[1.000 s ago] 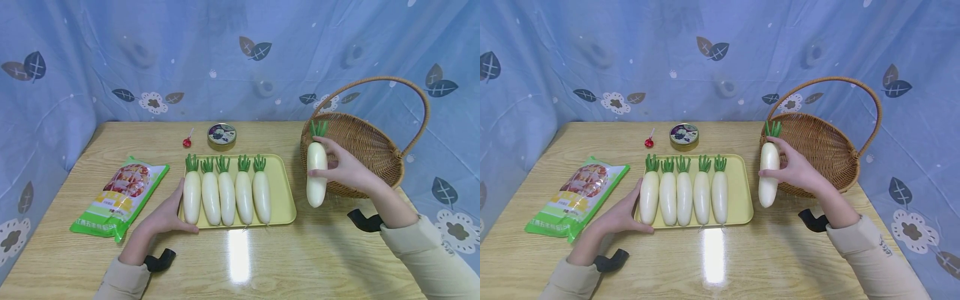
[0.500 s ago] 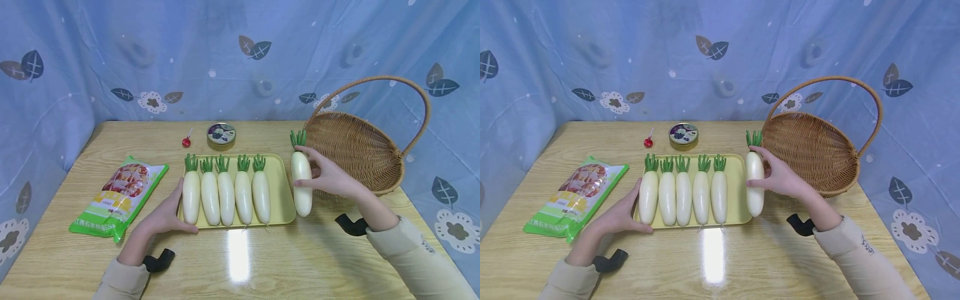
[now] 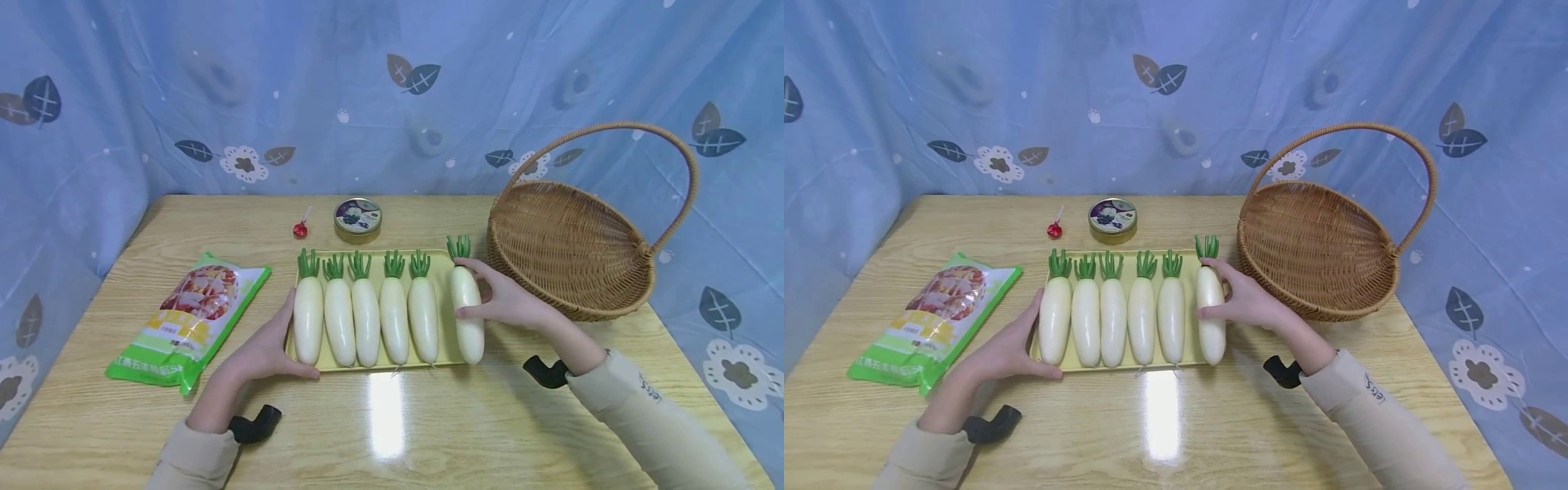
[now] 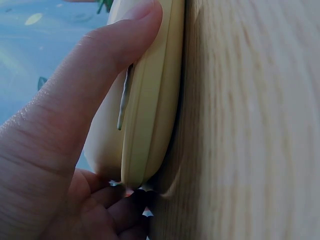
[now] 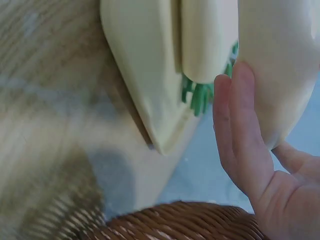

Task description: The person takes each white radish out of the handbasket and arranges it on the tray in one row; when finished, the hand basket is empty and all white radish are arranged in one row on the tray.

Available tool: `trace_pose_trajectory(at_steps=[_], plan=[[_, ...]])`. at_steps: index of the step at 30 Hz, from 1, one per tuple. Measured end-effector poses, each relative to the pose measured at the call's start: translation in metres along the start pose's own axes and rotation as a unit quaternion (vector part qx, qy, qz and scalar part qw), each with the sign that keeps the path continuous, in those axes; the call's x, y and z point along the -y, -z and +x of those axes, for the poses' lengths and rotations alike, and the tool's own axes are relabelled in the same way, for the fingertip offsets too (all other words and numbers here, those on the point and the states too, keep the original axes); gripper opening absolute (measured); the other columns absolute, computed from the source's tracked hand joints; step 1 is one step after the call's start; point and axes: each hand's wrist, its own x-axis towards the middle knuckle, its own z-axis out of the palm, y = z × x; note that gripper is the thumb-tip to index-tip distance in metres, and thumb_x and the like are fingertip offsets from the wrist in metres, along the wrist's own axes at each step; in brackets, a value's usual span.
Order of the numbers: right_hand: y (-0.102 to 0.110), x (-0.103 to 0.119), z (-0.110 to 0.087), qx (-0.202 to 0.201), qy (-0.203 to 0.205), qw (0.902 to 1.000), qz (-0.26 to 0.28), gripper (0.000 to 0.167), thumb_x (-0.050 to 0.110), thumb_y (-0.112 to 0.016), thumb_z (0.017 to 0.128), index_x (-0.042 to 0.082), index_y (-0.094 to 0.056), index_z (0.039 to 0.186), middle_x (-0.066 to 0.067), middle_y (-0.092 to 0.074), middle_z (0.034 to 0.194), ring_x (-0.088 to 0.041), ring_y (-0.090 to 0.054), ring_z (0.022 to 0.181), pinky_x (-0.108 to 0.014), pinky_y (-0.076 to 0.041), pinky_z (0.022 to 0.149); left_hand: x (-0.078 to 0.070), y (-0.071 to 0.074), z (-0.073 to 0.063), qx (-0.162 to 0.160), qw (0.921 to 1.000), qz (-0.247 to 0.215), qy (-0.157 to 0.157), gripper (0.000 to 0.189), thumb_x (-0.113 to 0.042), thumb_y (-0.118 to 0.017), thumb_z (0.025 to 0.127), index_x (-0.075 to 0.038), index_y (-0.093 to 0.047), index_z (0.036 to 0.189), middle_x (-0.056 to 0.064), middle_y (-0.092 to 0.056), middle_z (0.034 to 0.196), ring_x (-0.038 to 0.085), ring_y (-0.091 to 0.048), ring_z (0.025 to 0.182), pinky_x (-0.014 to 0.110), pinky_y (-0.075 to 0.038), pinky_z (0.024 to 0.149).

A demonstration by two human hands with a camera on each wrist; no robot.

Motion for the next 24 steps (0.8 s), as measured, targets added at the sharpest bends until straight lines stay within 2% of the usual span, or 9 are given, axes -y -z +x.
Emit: trace_pose_trajectory(at_steps=[8, 13, 18, 24], plan=[[-0.014, -0.01, 0.01, 0.02, -0.016, 0.9997, 0.005, 0.088, 0.022, -0.075, 0.076, 0.016, -0.021, 0.145, -0.022, -0.041, 0.112, -0.023, -0.061, 0.074, -0.043, -0.052, 0.064, 0.0, 0.001, 0.0, 0.001, 1.0, 0.006, 0.001, 0.145, -0.042, -0.088, 0.048, -0.005, 0.014, 0.144, 0.017, 0.003, 0.151, 0.031, -0.004, 0.137, 0.05, -0.013, 0.108], [-0.019, -0.014, 0.013, 0.028, -0.041, 0.9987, 0.011, 0.089, 0.024, -0.075, 0.076, 0.017, -0.019, 0.146, -0.024, -0.038, 0.118, -0.023, -0.061, 0.078, -0.038, -0.053, 0.061, -0.002, 0.001, 0.001, 0.002, 1.0, 0.008, 0.002, 0.145, -0.041, -0.089, 0.048, -0.004, 0.014, 0.144, 0.018, 0.003, 0.151, 0.032, -0.004, 0.137, 0.05, -0.012, 0.108], [-0.023, -0.017, 0.017, 0.025, -0.064, 0.9976, 0.0, 0.091, 0.026, -0.076, 0.074, 0.017, -0.02, 0.146, -0.023, -0.039, 0.117, -0.023, -0.06, 0.081, -0.036, -0.054, 0.061, -0.002, 0.001, 0.0, 0.005, 0.9999, 0.007, 0.009, 0.145, -0.039, -0.089, 0.049, -0.002, 0.014, 0.144, 0.019, 0.004, 0.151, 0.032, -0.003, 0.137, 0.05, -0.012, 0.108], [-0.025, -0.02, 0.022, 0.018, -0.078, 0.9964, -0.029, 0.094, 0.03, -0.078, 0.072, 0.015, -0.021, 0.145, -0.021, -0.044, 0.114, -0.022, -0.058, 0.065, -0.036, -0.053, 0.056, -0.002, 0.002, 0.0, 0.004, 1.0, 0.004, 0.006, 0.145, -0.039, -0.089, 0.049, -0.003, 0.014, 0.144, 0.018, 0.004, 0.151, 0.032, -0.003, 0.137, 0.05, -0.012, 0.108]])
